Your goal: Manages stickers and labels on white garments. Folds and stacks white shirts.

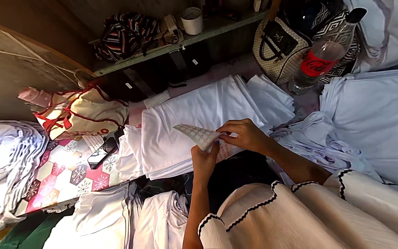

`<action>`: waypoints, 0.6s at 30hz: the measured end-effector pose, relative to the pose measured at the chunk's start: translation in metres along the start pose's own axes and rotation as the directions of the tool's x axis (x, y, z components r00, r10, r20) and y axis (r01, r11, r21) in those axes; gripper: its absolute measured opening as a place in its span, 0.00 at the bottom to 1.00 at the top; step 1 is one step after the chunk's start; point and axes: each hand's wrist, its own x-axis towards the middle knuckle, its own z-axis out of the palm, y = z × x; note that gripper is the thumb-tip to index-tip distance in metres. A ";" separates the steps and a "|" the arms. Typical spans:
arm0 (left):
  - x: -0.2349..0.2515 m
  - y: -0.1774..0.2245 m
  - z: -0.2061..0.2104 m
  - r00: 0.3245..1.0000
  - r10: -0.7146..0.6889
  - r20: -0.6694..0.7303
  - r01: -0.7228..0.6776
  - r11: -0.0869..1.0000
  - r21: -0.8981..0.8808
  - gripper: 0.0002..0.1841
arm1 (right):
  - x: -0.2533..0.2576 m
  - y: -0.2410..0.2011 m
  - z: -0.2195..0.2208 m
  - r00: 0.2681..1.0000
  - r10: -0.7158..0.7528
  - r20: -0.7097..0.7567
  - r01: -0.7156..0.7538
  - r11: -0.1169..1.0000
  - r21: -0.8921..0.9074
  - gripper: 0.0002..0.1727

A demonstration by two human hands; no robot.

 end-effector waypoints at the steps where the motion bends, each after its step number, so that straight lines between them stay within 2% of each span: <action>1: 0.000 0.001 0.001 1.000 -0.001 0.004 0.001 1.000 0.014 0.05 | -0.001 0.000 -0.002 1.000 0.004 -0.005 -0.004 1.000 0.016 0.09; 9: -0.006 0.003 0.007 0.994 -0.106 0.024 0.108 0.992 -0.065 0.06 | -0.013 0.004 0.000 0.990 -0.071 -0.125 0.064 0.996 -0.055 0.08; 15: -0.008 0.008 0.020 0.983 -0.138 -0.122 0.111 0.973 -0.204 0.08 | -0.014 -0.002 0.006 0.969 -0.101 -0.224 0.082 0.993 -0.090 0.06; 18: -0.009 0.008 0.018 0.983 -0.124 -0.134 0.089 0.967 -0.238 0.08 | -0.013 -0.008 0.003 0.972 -0.038 -0.232 0.034 0.999 -0.022 0.05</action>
